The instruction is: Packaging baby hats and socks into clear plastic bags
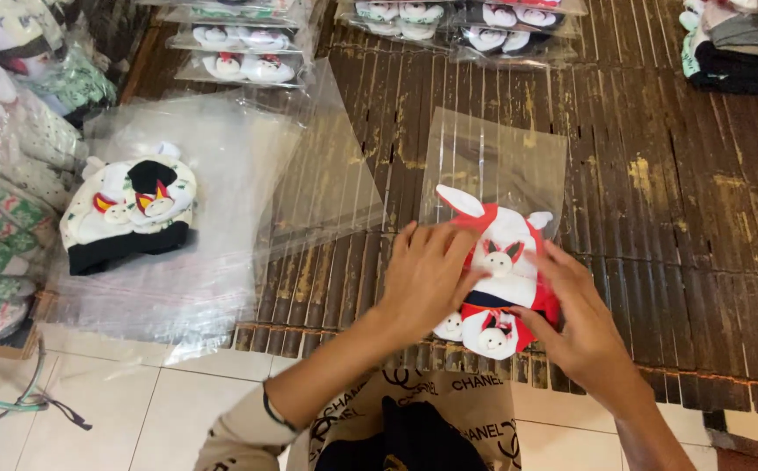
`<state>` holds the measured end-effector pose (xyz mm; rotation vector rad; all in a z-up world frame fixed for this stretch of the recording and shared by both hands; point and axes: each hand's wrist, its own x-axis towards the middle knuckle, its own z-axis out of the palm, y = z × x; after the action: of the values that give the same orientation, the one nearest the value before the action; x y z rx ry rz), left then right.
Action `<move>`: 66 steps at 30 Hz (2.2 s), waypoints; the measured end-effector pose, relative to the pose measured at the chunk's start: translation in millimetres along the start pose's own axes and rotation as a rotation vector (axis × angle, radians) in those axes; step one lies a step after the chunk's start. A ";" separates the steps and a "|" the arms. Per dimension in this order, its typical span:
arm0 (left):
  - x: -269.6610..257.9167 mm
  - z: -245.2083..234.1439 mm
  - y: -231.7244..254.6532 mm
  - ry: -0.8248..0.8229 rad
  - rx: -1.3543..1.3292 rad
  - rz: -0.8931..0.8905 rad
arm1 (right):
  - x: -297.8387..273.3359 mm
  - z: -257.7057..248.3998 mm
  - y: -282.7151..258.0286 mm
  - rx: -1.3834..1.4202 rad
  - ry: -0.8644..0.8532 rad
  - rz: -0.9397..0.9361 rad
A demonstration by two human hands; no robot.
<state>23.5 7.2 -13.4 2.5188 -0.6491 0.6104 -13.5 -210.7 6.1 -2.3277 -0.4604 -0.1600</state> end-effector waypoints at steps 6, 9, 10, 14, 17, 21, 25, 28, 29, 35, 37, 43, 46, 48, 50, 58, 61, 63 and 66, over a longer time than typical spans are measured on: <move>16.9 13.2 -27.8 0.065 0.217 0.051 | -9.9 15.8 3.4 -0.133 0.105 0.014; 4.0 12.9 -36.3 0.003 0.055 -0.186 | -16.1 26.5 1.2 -0.142 0.182 -0.063; 0.6 11.7 -36.2 -0.001 0.057 -0.182 | -18.4 26.5 -3.0 -0.139 0.185 -0.059; -10.7 6.8 -32.4 -0.081 -0.202 -0.417 | -29.8 42.2 -1.2 -0.070 0.369 -0.122; -10.7 2.6 -25.2 -0.002 -0.340 -0.447 | -25.2 45.0 10.7 -0.006 0.384 0.114; -10.2 5.0 -24.8 0.098 -0.365 -0.399 | -33.8 42.7 30.5 -0.201 0.145 0.399; -10.5 6.4 -28.3 0.137 -0.471 -0.425 | -33.8 56.9 26.6 -0.061 0.254 0.326; -13.5 4.8 -31.7 0.262 -0.576 -0.463 | -30.2 65.6 25.4 0.470 0.287 0.438; -14.8 2.0 -31.6 0.261 -0.671 -0.495 | -30.4 70.8 29.9 0.679 0.336 0.439; -15.6 16.5 -40.6 0.245 -0.752 -0.458 | -24.6 79.4 77.4 1.241 0.465 0.475; -16.8 28.3 -49.1 0.245 -0.667 -0.471 | -15.1 70.0 62.0 1.246 0.493 0.426; -10.4 23.8 -50.5 0.210 -0.447 -0.481 | -3.3 37.3 -9.8 0.990 0.345 0.484; -3.0 8.5 -35.2 0.351 -0.518 -0.436 | -16.6 47.7 -27.2 0.375 0.387 0.189; -0.5 3.6 -24.6 0.460 -0.923 -0.498 | -32.0 73.3 -26.7 0.138 0.606 0.049; -1.4 -0.8 -19.1 0.467 -0.929 -0.463 | -37.7 87.2 -26.2 0.153 0.658 0.083; -16.7 -4.0 -21.7 0.373 -0.648 -0.353 | -46.7 76.5 -28.6 0.357 0.700 0.249; -22.3 -2.7 -20.2 0.338 -0.690 -0.434 | -58.4 80.6 -17.5 0.309 0.704 0.211; -27.8 10.1 -25.9 0.233 -0.980 -0.455 | -64.8 83.4 -9.2 0.378 0.727 0.257; -33.7 16.8 -21.4 0.212 -1.535 -0.456 | -65.1 86.3 -4.8 0.704 0.737 0.270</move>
<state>13.4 26.1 -51.0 1.0527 -0.2247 0.0648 -77.4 -165.5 -68.5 -1.4738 0.1596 -0.5909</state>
